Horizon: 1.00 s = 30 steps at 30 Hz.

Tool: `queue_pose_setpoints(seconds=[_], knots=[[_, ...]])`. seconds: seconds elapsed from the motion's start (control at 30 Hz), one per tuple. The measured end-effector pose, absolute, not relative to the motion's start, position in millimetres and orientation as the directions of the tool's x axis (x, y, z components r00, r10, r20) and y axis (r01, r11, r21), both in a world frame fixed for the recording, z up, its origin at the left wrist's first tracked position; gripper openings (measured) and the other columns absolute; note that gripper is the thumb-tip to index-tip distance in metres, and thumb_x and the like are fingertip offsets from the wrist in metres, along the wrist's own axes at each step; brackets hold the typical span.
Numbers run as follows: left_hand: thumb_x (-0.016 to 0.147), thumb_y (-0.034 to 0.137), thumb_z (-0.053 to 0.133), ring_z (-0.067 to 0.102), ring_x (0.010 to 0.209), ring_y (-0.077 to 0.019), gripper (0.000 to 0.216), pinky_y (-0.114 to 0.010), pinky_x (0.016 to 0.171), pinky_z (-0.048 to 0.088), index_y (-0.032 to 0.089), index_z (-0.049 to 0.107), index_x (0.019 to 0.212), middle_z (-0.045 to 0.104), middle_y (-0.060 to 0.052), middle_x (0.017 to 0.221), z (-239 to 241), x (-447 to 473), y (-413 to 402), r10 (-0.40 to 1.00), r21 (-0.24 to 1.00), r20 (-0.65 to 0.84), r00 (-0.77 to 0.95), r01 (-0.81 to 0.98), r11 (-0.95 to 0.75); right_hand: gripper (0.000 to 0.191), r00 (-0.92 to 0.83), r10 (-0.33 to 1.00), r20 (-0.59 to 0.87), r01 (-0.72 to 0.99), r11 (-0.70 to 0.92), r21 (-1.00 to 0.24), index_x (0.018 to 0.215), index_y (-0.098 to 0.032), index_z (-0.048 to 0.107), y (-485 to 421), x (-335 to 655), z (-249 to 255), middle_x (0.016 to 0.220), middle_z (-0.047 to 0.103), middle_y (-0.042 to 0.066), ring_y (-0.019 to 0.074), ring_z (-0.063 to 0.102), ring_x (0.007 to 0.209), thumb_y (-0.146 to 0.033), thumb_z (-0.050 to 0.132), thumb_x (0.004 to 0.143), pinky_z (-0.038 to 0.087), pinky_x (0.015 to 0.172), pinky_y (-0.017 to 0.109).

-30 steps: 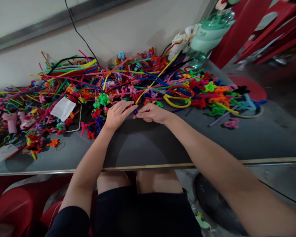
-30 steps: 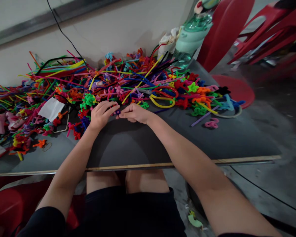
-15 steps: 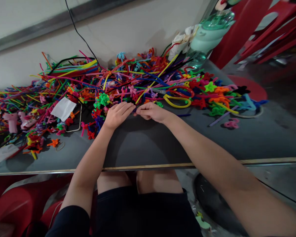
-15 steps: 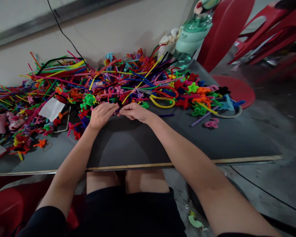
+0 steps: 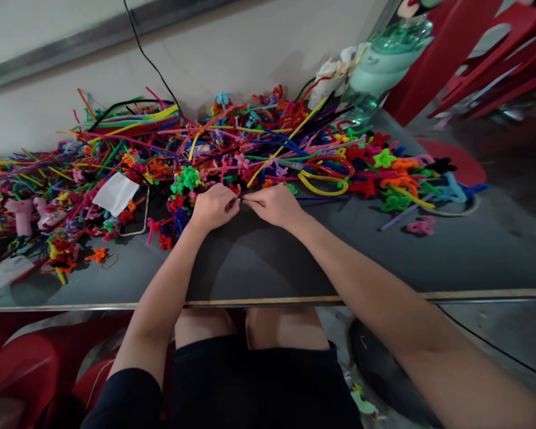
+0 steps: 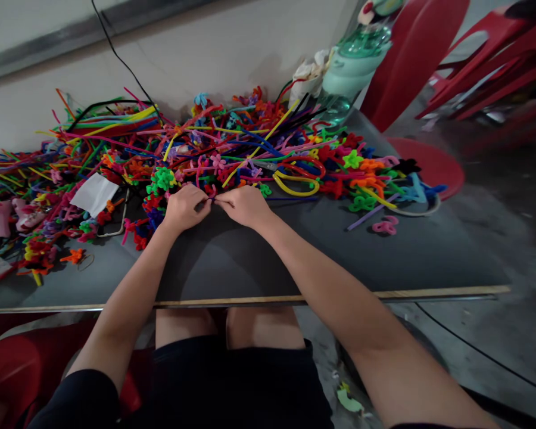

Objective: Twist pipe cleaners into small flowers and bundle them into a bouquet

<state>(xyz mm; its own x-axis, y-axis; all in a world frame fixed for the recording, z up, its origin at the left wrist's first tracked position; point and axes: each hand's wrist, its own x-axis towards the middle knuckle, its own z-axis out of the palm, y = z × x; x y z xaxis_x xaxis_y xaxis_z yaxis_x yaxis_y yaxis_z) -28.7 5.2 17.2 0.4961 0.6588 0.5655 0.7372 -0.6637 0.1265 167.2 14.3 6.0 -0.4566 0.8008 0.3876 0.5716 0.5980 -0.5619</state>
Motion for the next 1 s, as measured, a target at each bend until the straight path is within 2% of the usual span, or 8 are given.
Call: queue_pose_setpoints(seconds=[0.13, 0.27, 0.33, 0.43, 0.57, 0.7, 0.87, 1.0], knots=[[0.082, 0.027, 0.055, 0.051, 0.053, -0.0099, 0.025, -0.023, 0.054, 0.039, 0.015, 0.060, 0.062, 0.059, 0.000, 0.057, 15.0, -24.9, 9.1, 0.872, 0.605, 0.398, 0.285, 0.633, -0.483, 0.030, -0.431, 0.780, 0.453, 0.676, 0.612, -0.411, 0.093, -0.020, 0.077, 5.8, 160.5, 9.2, 0.076, 0.074, 0.006, 0.0163, 0.063, 0.066, -0.030, 0.049, 0.092, 0.033, 0.058, 0.027], [0.090, 0.035, 0.048, 0.055, 0.056, -0.0103, 0.034, -0.022, 0.057, 0.044, 0.014, 0.064, 0.069, 0.063, -0.002, 0.061, 14.1, -27.9, 14.1, 0.918, 0.774, 0.324, 0.227, 0.495, -0.395, 0.026, -0.358, 0.840, 0.408, 0.561, 0.543, -0.625, 0.088, -0.018, 0.078, 9.4, 157.4, 10.6, 0.075, 0.074, 0.006, 0.0161, 0.063, 0.065, -0.032, 0.055, 0.090, 0.037, 0.061, 0.027], [0.094, 0.034, 0.043, 0.060, 0.064, -0.0114, 0.032, -0.023, 0.063, 0.048, 0.014, 0.068, 0.089, 0.068, -0.004, 0.072, 12.8, -30.3, 15.0, 0.890, 0.710, 0.392, 0.234, 0.538, -0.454, 0.024, -0.345, 0.876, 0.336, 0.435, 0.467, -0.770, 0.083, -0.017, 0.077, 15.7, 159.3, 9.2, 0.075, 0.073, 0.006, 0.0160, 0.063, 0.066, -0.033, 0.060, 0.087, 0.040, 0.063, 0.027], [0.095, 0.026, 0.042, 0.066, 0.087, -0.0142, 0.031, -0.025, 0.076, 0.051, 0.017, 0.062, 0.118, 0.072, -0.008, 0.099, 10.3, -33.3, 13.8, 0.794, 0.432, 0.505, 0.338, 0.697, -0.572, 0.024, -0.407, 0.890, 0.204, 0.222, 0.314, -0.923, 0.079, -0.016, 0.076, 25.9, 164.4, 5.6, 0.063, 0.067, 0.003, 0.0122, 0.056, 0.058, -0.037, 0.065, 0.081, 0.039, 0.058, 0.025], [0.096, 0.020, 0.040, 0.067, 0.090, -0.0157, 0.031, -0.026, 0.074, 0.052, 0.021, 0.067, 0.112, 0.073, -0.007, 0.099, 11.3, -37.8, 10.5, 0.617, 0.043, 0.568, 0.544, 0.730, -0.682, 0.032, -0.644, 0.765, 0.019, 0.011, 0.034, -0.999, 0.082, -0.013, 0.073, 32.7, 169.9, 1.7, 0.039, 0.034, -0.009, 0.0046, 0.026, 0.038, -0.045, 0.068, 0.078, 0.020, 0.041, 0.022], [0.096, 0.019, 0.043, 0.067, 0.087, -0.0154, 0.029, -0.026, 0.068, 0.050, 0.022, 0.067, 0.111, 0.073, -0.007, 0.096, 21.0, -42.6, 6.3, 0.494, -0.158, 0.558, 0.667, 0.669, -0.726, 0.032, -0.733, 0.680, 0.002, -0.080, -0.083, -0.993, 0.082, -0.011, 0.071, 33.7, 173.2, 1.1, 0.036, 0.030, -0.011, 0.0036, 0.019, 0.035, -0.043, 0.068, 0.080, 0.013, 0.039, 0.023], [0.094, 0.019, 0.042, 0.063, 0.080, -0.0149, 0.025, -0.025, 0.061, 0.045, 0.019, 0.068, 0.095, 0.071, -0.007, 0.088, 28.9, -37.4, 1.3, 0.506, -0.165, 0.498, 0.704, 0.650, -0.742, 0.034, -0.748, 0.663, -0.021, -0.008, -0.041, -0.999, 0.086, -0.010, 0.072, 34.2, 176.4, 1.9, 0.037, 0.030, -0.011, 0.0040, 0.020, 0.037, -0.043, 0.067, 0.081, 0.013, 0.041, 0.024], [0.087, 0.023, 0.048, 0.059, 0.072, -0.0155, 0.024, -0.026, 0.059, 0.041, 0.016, 0.066, 0.073, 0.067, -0.007, 0.073, 26.7, -26.2, -2.7, 0.644, 0.078, 0.483, 0.594, 0.703, -0.707, 0.037, -0.667, 0.744, 0.040, 0.134, 0.173, -0.976, 0.082, -0.012, 0.073, 31.1, 175.7, 3.0, 0.044, 0.036, -0.008, 0.0053, 0.027, 0.044, -0.049, 0.066, 0.078, 0.019, 0.047, 0.024]])
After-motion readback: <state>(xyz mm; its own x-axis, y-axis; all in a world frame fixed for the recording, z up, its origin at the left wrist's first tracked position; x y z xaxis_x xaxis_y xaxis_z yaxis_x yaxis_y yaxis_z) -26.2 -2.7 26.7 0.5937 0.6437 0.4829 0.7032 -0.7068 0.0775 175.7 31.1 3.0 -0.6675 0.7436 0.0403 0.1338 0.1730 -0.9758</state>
